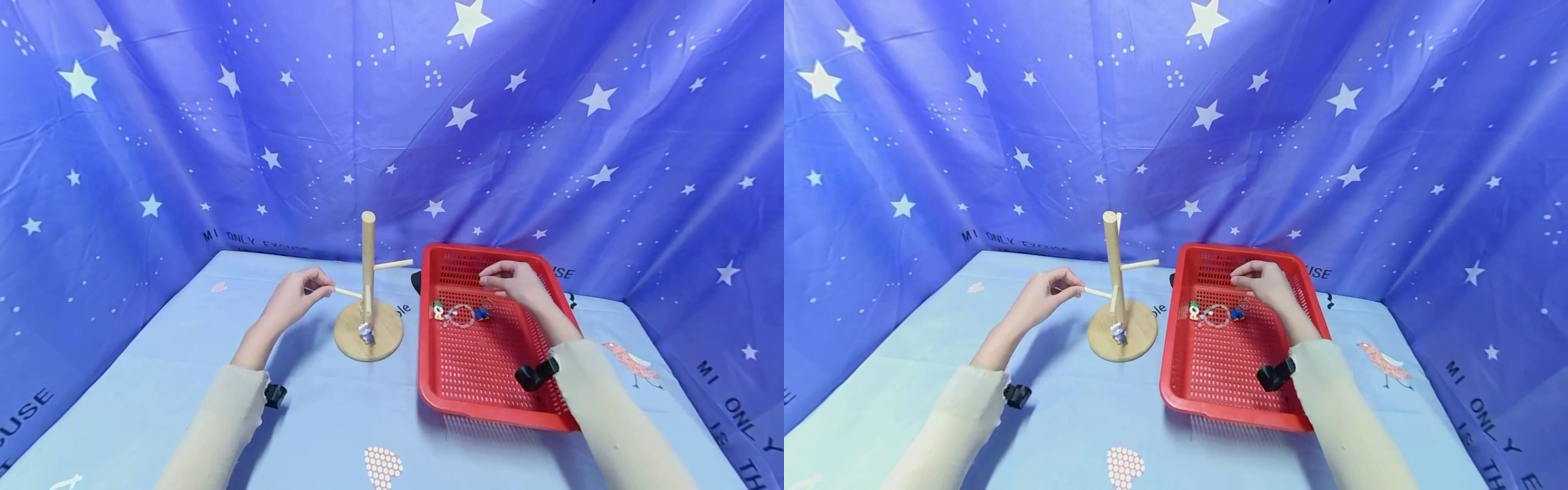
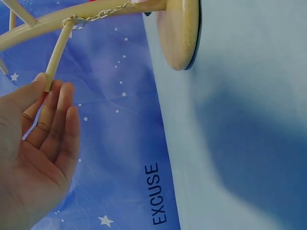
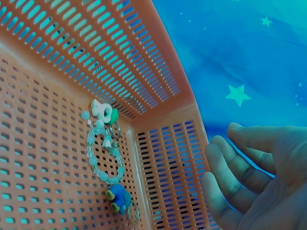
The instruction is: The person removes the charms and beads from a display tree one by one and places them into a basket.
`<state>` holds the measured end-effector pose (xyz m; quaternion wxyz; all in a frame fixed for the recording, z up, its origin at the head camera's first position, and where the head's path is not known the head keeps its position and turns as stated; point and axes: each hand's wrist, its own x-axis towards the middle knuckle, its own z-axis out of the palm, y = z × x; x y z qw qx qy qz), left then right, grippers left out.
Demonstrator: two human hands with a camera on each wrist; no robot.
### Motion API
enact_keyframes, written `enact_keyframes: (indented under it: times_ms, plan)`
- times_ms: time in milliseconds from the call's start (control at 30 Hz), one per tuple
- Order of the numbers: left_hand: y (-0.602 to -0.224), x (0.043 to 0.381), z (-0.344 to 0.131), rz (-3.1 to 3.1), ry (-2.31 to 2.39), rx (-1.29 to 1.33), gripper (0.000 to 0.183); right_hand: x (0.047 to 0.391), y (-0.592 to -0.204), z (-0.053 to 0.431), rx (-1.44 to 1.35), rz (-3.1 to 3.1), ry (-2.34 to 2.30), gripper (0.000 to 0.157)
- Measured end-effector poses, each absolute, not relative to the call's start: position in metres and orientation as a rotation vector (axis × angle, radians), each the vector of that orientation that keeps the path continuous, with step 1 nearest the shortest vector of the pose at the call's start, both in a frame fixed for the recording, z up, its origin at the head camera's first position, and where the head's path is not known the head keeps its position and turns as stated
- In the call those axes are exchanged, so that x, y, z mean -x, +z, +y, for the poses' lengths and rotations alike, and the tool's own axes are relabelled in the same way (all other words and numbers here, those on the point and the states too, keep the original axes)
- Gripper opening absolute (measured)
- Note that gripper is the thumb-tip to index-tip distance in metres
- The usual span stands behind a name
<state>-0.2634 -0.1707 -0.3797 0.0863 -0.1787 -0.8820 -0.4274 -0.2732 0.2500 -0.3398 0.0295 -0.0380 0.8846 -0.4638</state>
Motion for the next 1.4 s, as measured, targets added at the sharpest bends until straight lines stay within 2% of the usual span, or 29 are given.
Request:
enact_keyframes:
  times_ms: [467,767,1400]
  plan:
    - [-0.384,0.263,-0.169,-2.607,-1.238,0.563,0.013,0.254,-0.327,0.229,0.331,2.719,-1.496,0.032]
    - [-0.386,0.263,-0.166,-2.603,-1.200,0.597,0.011,0.245,-0.324,0.216,0.386,2.701,-1.492,0.031]
    - [-0.383,0.254,-0.161,-2.594,-0.935,0.489,0.010,0.237,-0.323,0.201,0.404,2.702,-1.488,0.023]
